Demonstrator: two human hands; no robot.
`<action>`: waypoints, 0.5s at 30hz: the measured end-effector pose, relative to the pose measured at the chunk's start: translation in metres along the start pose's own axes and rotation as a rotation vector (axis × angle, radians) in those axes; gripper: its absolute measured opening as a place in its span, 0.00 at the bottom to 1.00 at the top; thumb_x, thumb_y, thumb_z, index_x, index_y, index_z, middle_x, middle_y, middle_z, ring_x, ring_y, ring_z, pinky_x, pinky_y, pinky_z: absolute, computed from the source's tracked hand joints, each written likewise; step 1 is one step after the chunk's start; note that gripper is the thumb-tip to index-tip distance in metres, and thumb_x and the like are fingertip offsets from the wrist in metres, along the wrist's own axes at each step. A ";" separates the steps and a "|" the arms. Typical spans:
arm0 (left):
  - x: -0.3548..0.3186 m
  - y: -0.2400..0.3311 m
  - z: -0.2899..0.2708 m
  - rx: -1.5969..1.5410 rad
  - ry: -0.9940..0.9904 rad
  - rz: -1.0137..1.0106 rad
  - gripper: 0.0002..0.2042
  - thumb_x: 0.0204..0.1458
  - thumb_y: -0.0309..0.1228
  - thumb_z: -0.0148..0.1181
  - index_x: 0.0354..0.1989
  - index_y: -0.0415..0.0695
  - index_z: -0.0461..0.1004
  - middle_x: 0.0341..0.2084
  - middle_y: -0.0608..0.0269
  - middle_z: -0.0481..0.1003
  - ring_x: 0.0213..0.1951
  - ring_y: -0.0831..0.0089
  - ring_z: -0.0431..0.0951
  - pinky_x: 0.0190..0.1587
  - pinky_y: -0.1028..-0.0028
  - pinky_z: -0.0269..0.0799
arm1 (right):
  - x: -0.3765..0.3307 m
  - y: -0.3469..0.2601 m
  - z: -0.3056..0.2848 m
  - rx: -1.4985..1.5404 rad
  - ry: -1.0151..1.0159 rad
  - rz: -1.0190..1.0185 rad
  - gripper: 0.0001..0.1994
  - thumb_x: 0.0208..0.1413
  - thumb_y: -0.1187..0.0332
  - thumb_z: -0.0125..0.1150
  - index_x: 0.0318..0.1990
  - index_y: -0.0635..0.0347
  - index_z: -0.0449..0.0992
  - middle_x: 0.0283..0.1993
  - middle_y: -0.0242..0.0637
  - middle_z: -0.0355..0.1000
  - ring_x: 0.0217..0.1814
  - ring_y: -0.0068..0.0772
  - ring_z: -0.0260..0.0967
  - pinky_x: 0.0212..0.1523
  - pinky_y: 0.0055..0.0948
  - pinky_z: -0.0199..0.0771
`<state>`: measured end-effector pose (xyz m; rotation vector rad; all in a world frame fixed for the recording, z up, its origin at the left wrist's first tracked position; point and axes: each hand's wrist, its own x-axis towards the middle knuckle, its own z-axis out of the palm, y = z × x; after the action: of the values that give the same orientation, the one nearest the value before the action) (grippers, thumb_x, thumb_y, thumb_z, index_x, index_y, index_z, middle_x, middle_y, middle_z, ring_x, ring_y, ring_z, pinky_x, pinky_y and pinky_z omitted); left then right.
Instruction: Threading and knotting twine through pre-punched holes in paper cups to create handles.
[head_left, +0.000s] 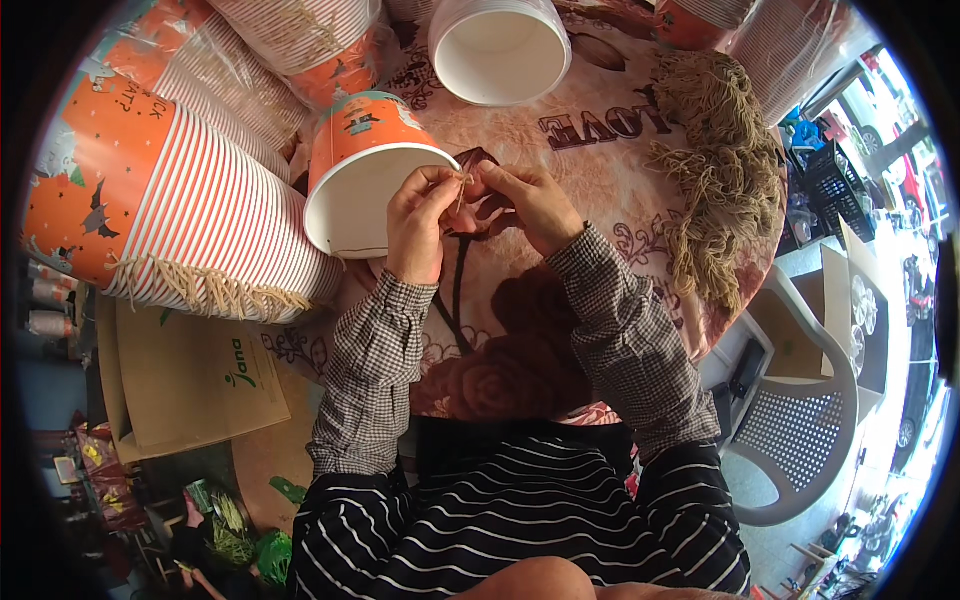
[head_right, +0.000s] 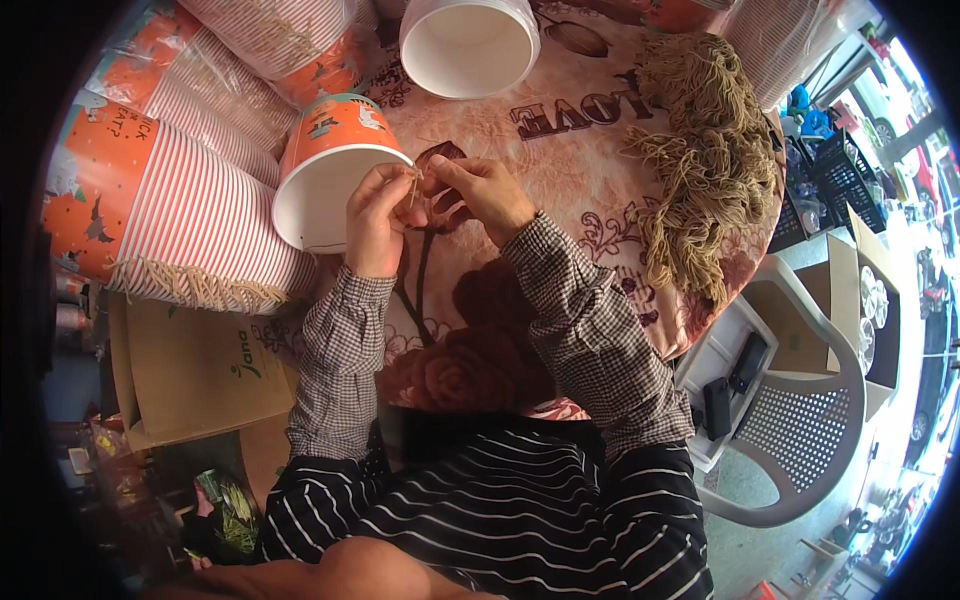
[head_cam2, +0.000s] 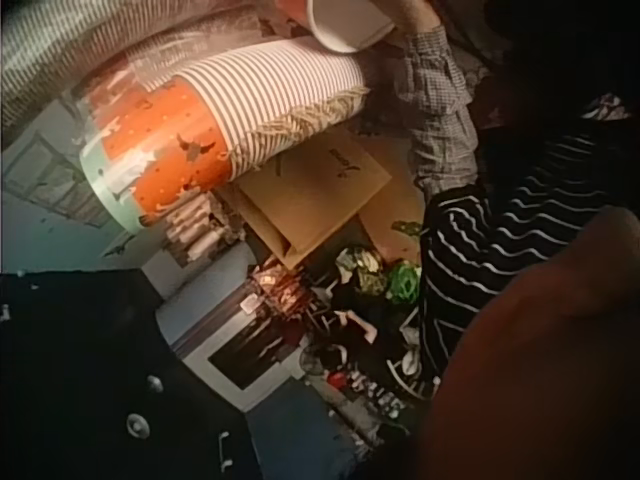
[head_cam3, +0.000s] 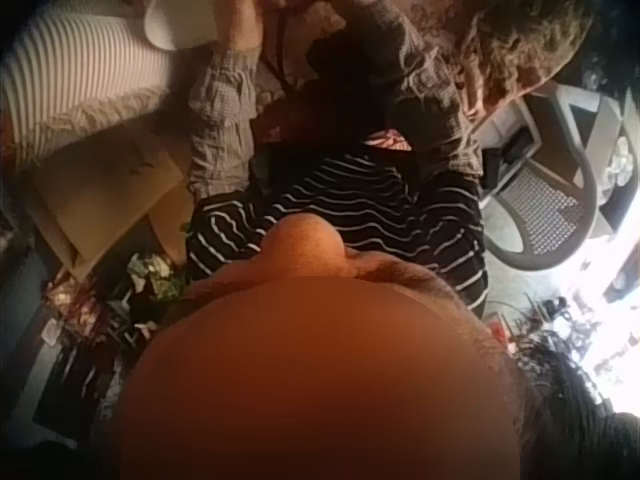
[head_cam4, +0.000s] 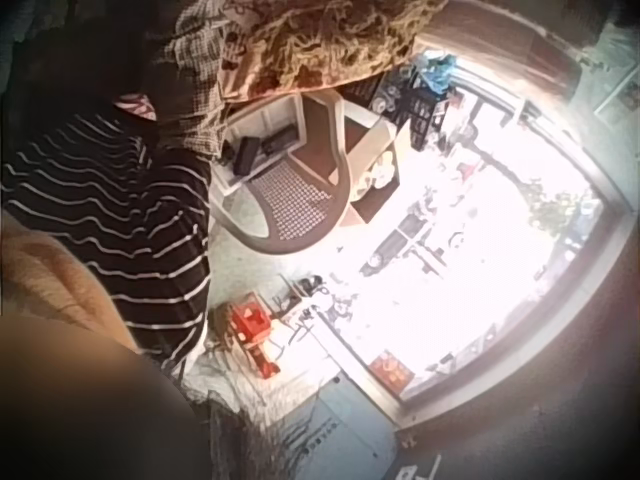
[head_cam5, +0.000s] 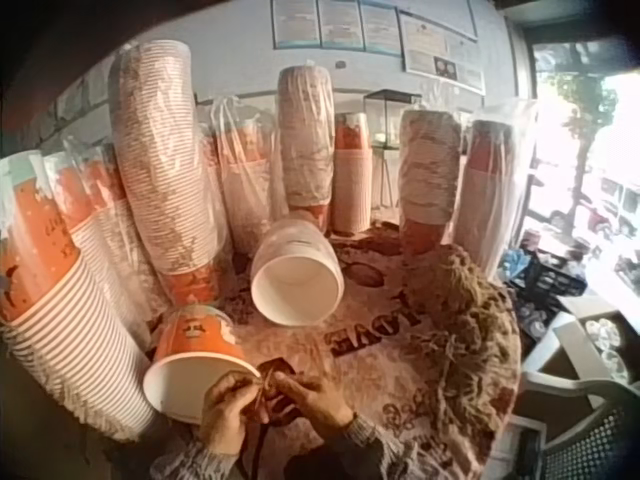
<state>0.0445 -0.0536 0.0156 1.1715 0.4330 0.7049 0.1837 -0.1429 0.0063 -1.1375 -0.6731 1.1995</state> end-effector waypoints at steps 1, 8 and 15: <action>0.000 -0.002 0.000 0.000 -0.002 -0.001 0.04 0.57 0.26 0.51 0.36 0.40 0.70 0.30 0.60 0.76 0.21 0.77 0.74 0.26 0.79 0.72 | 0.000 0.000 0.000 0.001 0.003 0.007 0.16 0.62 0.58 0.50 0.40 0.64 0.74 0.32 0.33 0.73 0.30 0.22 0.71 0.30 0.23 0.74; -0.008 -0.013 0.018 0.871 0.055 0.703 0.05 0.49 0.21 0.57 0.34 0.40 0.73 0.25 0.56 0.75 0.28 0.65 0.78 0.29 0.72 0.72 | 0.000 0.001 0.002 0.075 0.026 -0.009 0.20 0.59 0.54 0.54 0.39 0.67 0.76 0.33 0.38 0.74 0.31 0.27 0.72 0.31 0.25 0.75; -0.004 -0.014 0.018 0.964 -0.039 0.801 0.06 0.47 0.19 0.58 0.34 0.42 0.74 0.26 0.58 0.75 0.29 0.62 0.78 0.30 0.70 0.74 | -0.006 -0.009 0.000 0.135 0.021 0.058 0.19 0.60 0.57 0.53 0.46 0.65 0.74 0.42 0.39 0.74 0.42 0.29 0.73 0.42 0.29 0.74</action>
<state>0.0570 -0.0711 0.0085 2.3268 0.2486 1.2106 0.1852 -0.1480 0.0161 -1.0615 -0.5382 1.2608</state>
